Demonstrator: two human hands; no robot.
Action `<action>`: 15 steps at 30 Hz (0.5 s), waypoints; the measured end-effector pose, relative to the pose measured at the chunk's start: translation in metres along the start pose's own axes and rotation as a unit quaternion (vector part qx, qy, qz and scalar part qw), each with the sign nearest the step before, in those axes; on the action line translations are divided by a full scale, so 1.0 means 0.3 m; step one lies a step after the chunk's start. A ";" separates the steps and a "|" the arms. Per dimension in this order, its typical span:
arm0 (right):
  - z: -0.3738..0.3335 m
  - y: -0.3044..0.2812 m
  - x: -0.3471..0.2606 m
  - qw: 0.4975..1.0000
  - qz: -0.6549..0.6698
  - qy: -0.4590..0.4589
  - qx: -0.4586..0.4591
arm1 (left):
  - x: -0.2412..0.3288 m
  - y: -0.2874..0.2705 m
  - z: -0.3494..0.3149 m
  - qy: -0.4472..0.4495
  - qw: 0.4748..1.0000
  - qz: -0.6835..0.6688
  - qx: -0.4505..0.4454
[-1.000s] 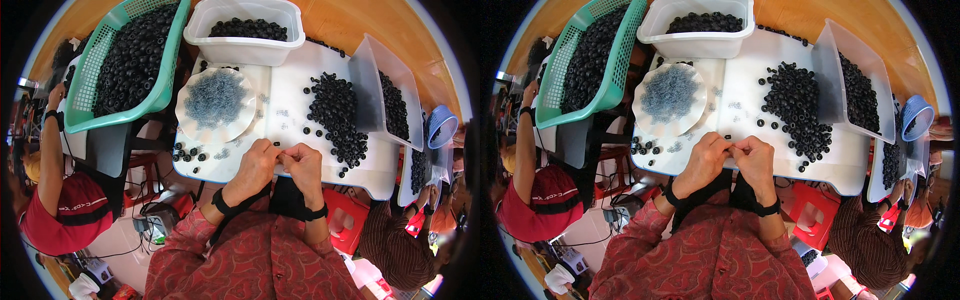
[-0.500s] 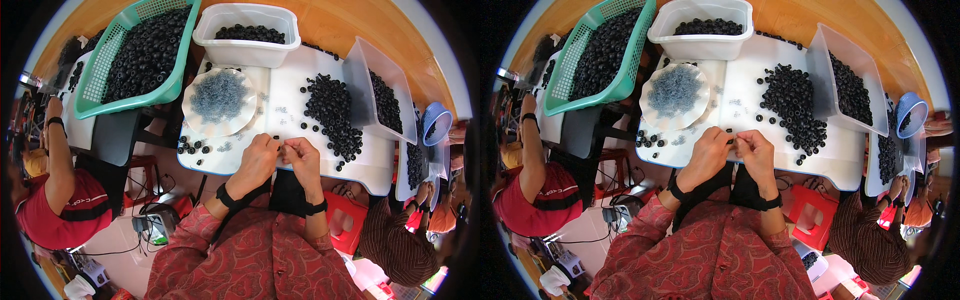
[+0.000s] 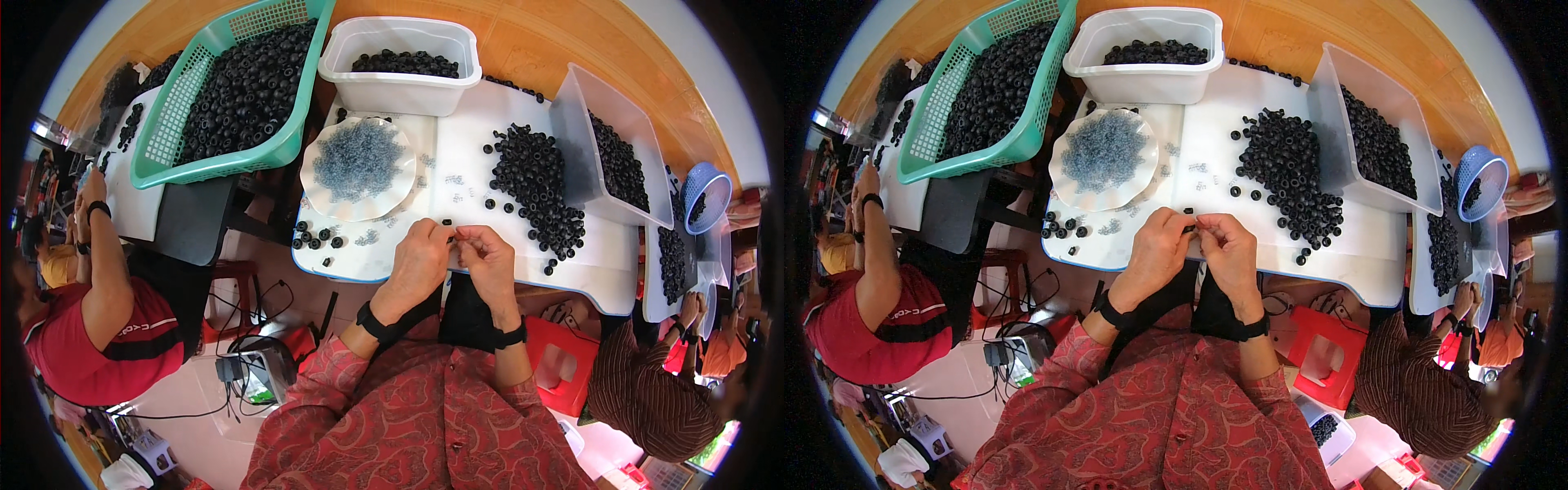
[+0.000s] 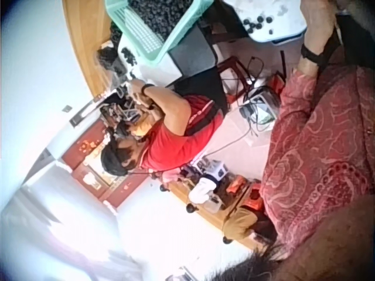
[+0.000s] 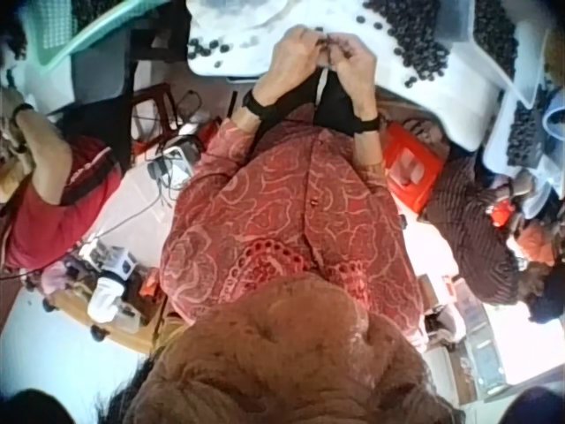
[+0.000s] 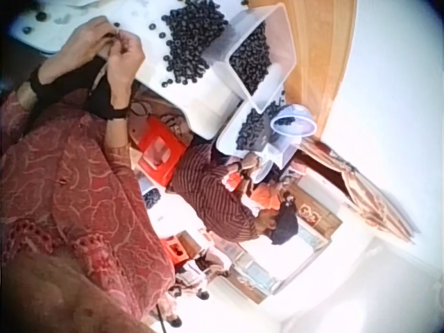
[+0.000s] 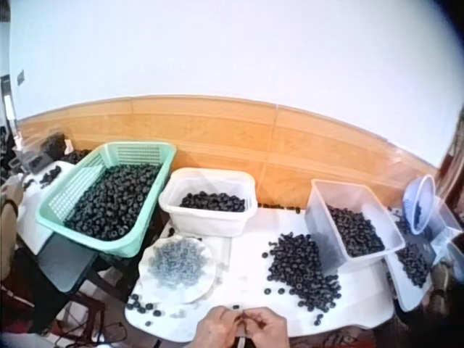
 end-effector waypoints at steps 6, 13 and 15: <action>-0.026 0.030 -0.023 0.991 -0.100 -0.077 0.046 | -0.006 0.007 -0.012 0.005 1.000 0.004 0.030; -0.020 0.047 0.009 0.996 -0.043 -0.055 0.060 | 0.000 0.008 -0.015 0.006 0.999 -0.003 0.049; -0.013 0.039 0.031 0.999 -0.013 -0.020 0.048 | 0.001 0.010 -0.016 0.003 0.998 -0.006 0.055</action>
Point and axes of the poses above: each hand's wrist, its own z-axis towards the middle knuckle, its own y-axis out of the palm, x = y × z, the point moved 1 cm from there along z, towards the middle knuckle, and after that the axes turned 11 degrees about y, right-handed, at the moved point
